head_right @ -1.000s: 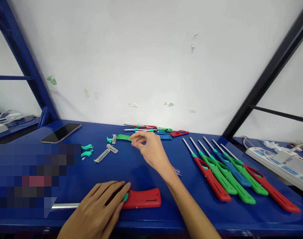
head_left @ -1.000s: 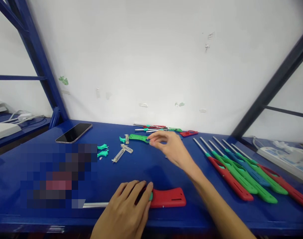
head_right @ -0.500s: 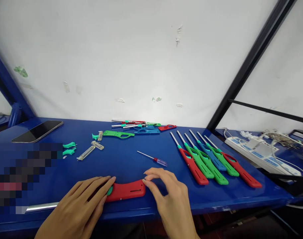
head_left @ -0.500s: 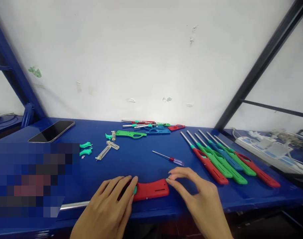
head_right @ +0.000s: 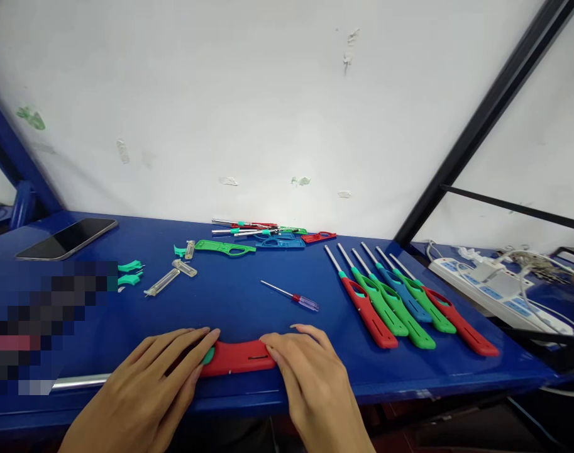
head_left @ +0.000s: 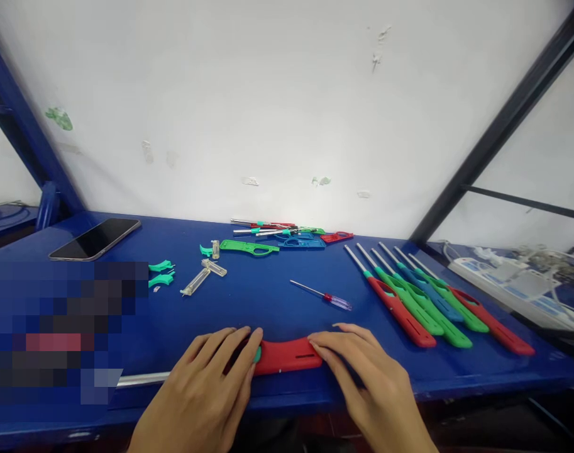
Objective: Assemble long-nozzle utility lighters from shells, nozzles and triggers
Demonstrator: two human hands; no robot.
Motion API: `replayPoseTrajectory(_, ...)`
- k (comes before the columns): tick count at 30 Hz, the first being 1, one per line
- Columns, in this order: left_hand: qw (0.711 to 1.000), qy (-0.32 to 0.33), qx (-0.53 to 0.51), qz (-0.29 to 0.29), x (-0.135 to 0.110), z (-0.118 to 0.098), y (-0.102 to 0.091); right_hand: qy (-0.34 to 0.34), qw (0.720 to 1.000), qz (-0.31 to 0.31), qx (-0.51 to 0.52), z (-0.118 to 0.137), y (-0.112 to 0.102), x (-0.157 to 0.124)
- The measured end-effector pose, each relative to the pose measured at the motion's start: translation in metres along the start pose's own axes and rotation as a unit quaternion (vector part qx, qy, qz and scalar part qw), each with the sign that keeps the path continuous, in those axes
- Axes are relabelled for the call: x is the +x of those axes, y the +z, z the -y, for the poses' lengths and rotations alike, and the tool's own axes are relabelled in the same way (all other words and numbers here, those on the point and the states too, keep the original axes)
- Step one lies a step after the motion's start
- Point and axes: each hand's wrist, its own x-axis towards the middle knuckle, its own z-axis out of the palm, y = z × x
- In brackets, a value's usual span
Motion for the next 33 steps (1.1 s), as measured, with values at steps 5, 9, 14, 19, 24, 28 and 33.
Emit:
replayPoseTrajectory(5, 1.0, -0.001, 0.003, 0.006, -0.001, 0.0, 0.0, 0.007, 1.0, -0.006, 0.013, 0.001, -0.005, -0.005)
replayPoseTrajectory(9, 1.0, 0.006, 0.004, 0.005, -0.001, 0.001, -0.001, 0.039, 0.998, -0.018, 0.044, 0.003, -0.006, -0.007)
replayPoseTrajectory(14, 1.0, 0.002, 0.005, 0.005, -0.001, 0.002, -0.001, 0.1, 0.992, -0.073, 0.006, -0.011, -0.006, -0.006)
replayPoseTrajectory(19, 1.0, 0.006, 0.01, 0.002, 0.0, 0.002, -0.002, 0.217, 0.972, -0.023, -0.084, -0.045, 0.003, -0.004)
replayPoseTrajectory(24, 1.0, -0.005, 0.0, 0.007, -0.002, 0.001, -0.002, 0.267, 0.962, 0.005, -0.067, -0.056, 0.008, -0.007)
replayPoseTrajectory(28, 0.998, -0.055, -0.002, 0.039, -0.007, 0.001, -0.001, 0.283, 0.958, 0.008, -0.036, -0.053, -0.002, -0.004)
replayPoseTrajectory(33, 0.996, -0.082, -0.023, 0.04, -0.011, 0.001, 0.001, 0.335, 0.934, -0.115, 0.041, -0.039, -0.026, 0.019)
